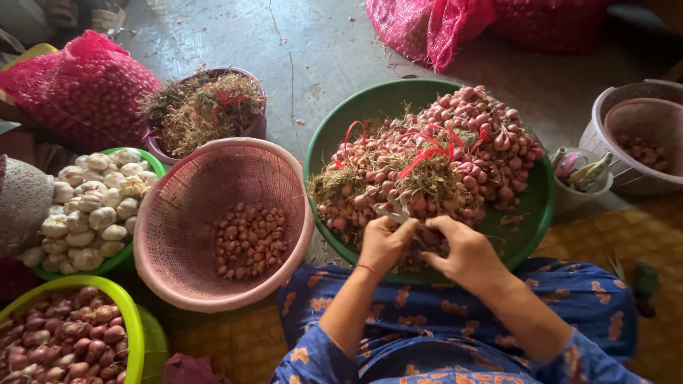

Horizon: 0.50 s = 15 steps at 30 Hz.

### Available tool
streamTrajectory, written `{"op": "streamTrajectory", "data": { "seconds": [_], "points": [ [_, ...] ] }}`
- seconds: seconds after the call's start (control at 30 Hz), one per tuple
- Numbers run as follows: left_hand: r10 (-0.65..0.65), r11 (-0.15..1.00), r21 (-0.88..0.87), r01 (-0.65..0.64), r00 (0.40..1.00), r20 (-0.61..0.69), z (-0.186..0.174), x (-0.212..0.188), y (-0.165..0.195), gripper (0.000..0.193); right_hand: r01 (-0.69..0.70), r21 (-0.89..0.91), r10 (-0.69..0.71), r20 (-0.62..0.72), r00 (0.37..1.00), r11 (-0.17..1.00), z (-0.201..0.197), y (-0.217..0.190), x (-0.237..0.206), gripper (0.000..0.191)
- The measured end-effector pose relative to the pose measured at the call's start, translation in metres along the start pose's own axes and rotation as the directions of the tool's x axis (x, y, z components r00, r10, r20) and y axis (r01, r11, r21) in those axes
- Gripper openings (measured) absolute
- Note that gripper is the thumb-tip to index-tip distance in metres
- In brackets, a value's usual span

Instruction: The person sits on the floor in front of a large green basin filled with bunched shallots. Using scissors, they cut the dry roots and stems off the shallots one at a time and drop the trimmed shallots into a pink colander basket beside the basin.

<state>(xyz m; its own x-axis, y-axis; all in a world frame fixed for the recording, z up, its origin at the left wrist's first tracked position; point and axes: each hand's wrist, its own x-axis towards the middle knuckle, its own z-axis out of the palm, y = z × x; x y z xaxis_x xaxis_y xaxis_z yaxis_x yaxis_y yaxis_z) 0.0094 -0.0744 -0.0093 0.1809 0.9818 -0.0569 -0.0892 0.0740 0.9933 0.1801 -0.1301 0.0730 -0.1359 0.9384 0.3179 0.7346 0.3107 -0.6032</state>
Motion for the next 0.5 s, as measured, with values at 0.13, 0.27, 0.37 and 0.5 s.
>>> {"op": "streamTrajectory", "data": {
  "seconds": [0.13,0.27,0.37,0.5],
  "points": [
    [0.043,0.998,-0.059,-0.032,0.978,0.202,-0.013,0.000,-0.005,0.022,0.089,0.161,-0.036,-0.304,0.952,0.983,-0.008,0.006,-0.005,0.011],
    [0.167,0.975,-0.187,-0.120,0.952,0.257,-0.011,0.003,-0.005,0.018,0.042,0.573,0.181,-0.327,0.928,0.819,-0.003,0.018,-0.004,0.014],
    [0.157,0.980,-0.167,-0.111,0.943,0.295,-0.020,0.002,0.000,0.015,-0.209,0.659,0.415,-0.172,0.893,0.723,-0.015,0.036,0.001,0.012],
    [0.081,0.974,-0.228,0.018,0.904,0.421,-0.032,-0.007,0.008,0.015,-0.551,0.728,0.342,0.438,0.831,0.408,-0.014,0.055,0.008,0.022]
  ]
}}
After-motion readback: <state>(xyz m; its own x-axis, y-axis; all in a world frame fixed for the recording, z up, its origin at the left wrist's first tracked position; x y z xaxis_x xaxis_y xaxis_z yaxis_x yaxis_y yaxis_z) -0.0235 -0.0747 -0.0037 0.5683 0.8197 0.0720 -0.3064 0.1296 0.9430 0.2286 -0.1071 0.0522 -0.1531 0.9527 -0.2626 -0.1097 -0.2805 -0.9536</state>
